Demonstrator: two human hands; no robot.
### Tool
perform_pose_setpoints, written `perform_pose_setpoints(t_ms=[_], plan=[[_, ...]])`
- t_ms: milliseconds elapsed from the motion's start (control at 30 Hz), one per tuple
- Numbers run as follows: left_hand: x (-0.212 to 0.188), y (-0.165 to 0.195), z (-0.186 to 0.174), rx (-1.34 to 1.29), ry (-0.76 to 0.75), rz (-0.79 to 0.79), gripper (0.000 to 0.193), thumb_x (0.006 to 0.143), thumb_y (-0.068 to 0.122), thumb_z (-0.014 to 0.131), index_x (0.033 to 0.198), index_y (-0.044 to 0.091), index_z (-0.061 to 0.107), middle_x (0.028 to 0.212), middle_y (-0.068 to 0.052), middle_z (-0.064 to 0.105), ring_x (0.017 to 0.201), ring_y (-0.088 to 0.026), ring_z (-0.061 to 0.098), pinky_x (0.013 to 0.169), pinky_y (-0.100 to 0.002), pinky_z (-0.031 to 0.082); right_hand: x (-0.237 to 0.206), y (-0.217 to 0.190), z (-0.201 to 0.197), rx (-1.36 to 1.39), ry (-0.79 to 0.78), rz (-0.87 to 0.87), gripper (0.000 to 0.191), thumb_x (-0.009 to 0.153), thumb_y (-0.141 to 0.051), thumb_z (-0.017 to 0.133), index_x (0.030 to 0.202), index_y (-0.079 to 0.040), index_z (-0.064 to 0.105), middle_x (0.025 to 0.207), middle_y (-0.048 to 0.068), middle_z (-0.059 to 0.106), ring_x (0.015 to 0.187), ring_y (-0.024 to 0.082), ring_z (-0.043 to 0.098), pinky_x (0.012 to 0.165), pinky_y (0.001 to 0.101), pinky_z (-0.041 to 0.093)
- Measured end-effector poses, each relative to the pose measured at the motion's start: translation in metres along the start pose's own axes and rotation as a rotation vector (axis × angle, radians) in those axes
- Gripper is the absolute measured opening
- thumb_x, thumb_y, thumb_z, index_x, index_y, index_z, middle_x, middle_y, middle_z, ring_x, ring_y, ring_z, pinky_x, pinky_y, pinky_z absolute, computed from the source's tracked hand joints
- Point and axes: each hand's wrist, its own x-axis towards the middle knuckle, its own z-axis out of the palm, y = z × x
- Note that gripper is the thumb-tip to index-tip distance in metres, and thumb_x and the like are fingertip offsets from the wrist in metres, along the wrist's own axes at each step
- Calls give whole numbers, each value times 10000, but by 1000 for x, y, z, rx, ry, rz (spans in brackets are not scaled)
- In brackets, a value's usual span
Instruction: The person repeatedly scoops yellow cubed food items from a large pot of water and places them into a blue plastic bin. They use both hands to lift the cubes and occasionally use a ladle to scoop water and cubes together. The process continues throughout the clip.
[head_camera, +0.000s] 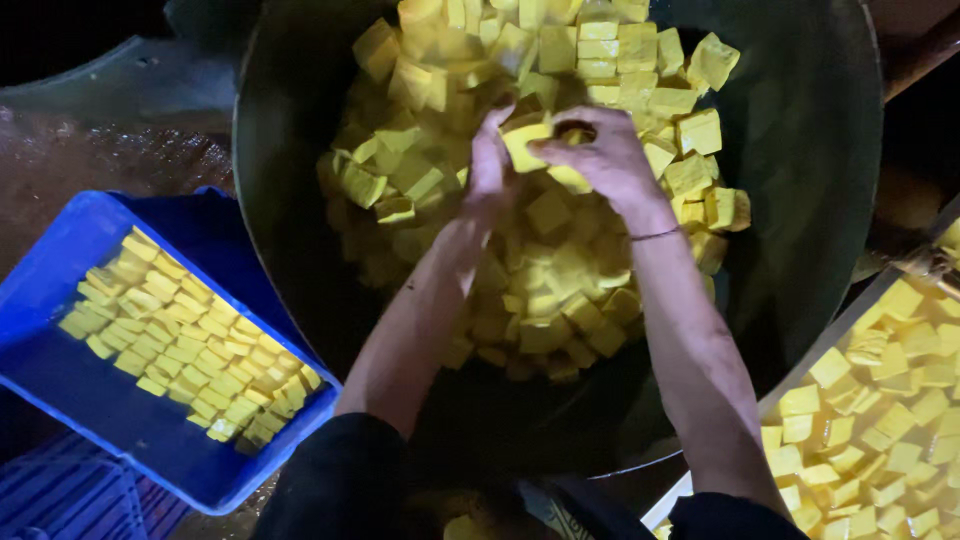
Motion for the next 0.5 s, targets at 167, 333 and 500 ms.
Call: perform_pose_setpoints(t_ms=[167, 333, 500], plan=[[-18, -13, 3, 9, 17, 164, 438, 997, 447, 537, 1185, 64, 636, 1027, -88, 713, 929, -253, 676, 834, -407, 562, -5, -1, 26, -126, 156, -264, 361, 931, -209, 777, 1202, 5, 672, 1143, 110, 729, 1081, 193, 677, 958, 320, 535], [-24, -8, 4, -267, 121, 47, 445, 1027, 485, 520, 1147, 78, 657, 987, -89, 720, 886, -266, 677, 786, -423, 555, 4, 24, 42, -669, 301, -645, 436, 1116, -294, 625, 1295, 103, 613, 1299, 245, 641, 1218, 320, 600, 1073, 346, 469], [-25, 45, 5, -309, -69, 134, 433, 1038, 479, 492, 1153, 94, 654, 1034, -81, 720, 939, -268, 674, 816, -464, 535, -2, 74, 45, -1071, 152, -671, 274, 1104, -134, 612, 1359, -38, 636, 1392, 169, 641, 1174, 334, 616, 1020, 413, 516]])
